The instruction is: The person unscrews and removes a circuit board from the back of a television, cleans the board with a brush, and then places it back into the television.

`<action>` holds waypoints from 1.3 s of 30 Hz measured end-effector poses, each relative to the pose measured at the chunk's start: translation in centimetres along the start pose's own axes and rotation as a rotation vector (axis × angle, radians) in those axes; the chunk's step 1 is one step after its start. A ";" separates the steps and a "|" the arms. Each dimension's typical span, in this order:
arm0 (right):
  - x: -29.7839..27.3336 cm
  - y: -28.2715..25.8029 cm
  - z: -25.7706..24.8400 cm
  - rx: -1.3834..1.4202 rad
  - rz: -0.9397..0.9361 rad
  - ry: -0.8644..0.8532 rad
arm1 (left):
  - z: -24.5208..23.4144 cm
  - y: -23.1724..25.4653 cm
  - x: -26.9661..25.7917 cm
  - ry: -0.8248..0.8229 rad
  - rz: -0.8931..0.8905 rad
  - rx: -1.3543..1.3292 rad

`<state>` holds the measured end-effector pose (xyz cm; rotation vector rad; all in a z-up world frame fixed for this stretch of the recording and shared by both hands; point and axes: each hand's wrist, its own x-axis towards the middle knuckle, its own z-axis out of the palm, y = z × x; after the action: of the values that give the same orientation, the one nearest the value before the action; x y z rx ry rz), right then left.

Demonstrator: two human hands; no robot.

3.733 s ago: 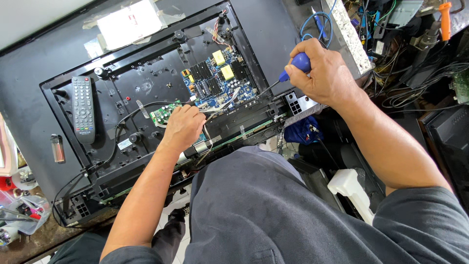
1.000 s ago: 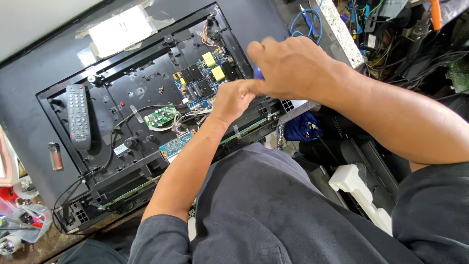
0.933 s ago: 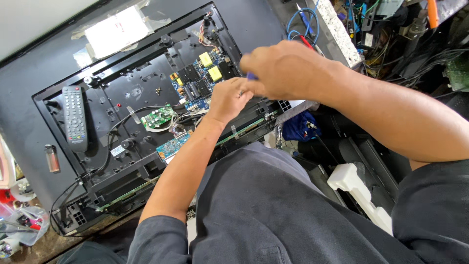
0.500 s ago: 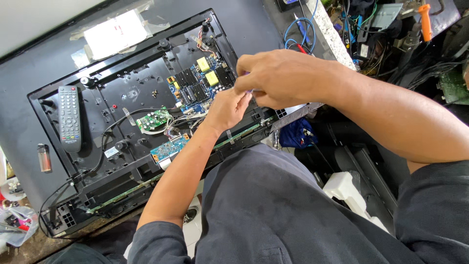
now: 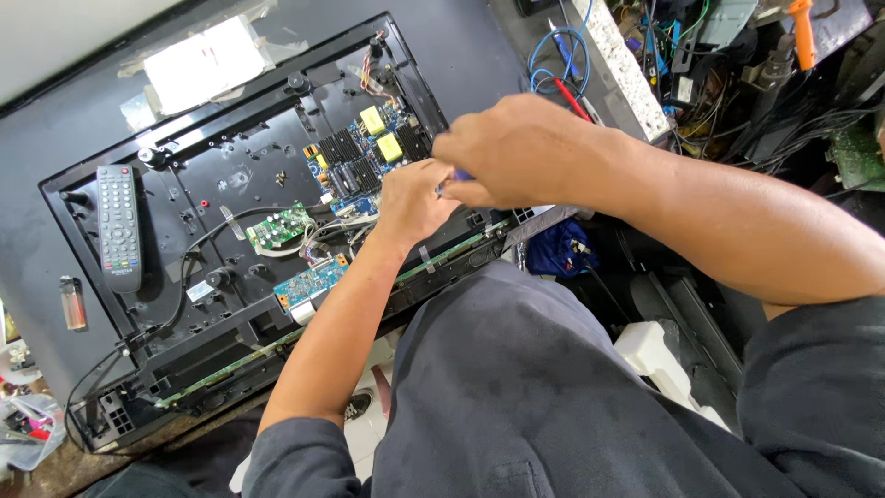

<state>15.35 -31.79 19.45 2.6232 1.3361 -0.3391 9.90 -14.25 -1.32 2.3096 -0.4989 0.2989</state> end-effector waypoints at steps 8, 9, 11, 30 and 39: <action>-2.6 3.4 -2.7 0.394 -0.200 0.397 | 2.1 -1.4 -1.5 -0.055 -0.173 0.280; -3.1 3.8 -3.1 0.396 -0.202 0.395 | 2.0 -1.4 -1.2 -0.056 -0.176 0.279; -3.8 4.6 -4.0 0.542 -0.188 0.446 | 1.6 -1.6 -0.5 0.004 -0.170 0.104; 4.7 11.0 20.6 0.439 0.651 0.286 | -13.5 -15.5 -6.9 -0.037 -0.835 0.568; 18.1 4.1 12.7 0.668 0.567 0.299 | -12.2 -12.7 -3.5 -0.069 -0.510 0.405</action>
<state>27.47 -23.50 2.38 3.5688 0.5106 -0.3556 11.52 3.65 -1.98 2.7451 0.1453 0.0717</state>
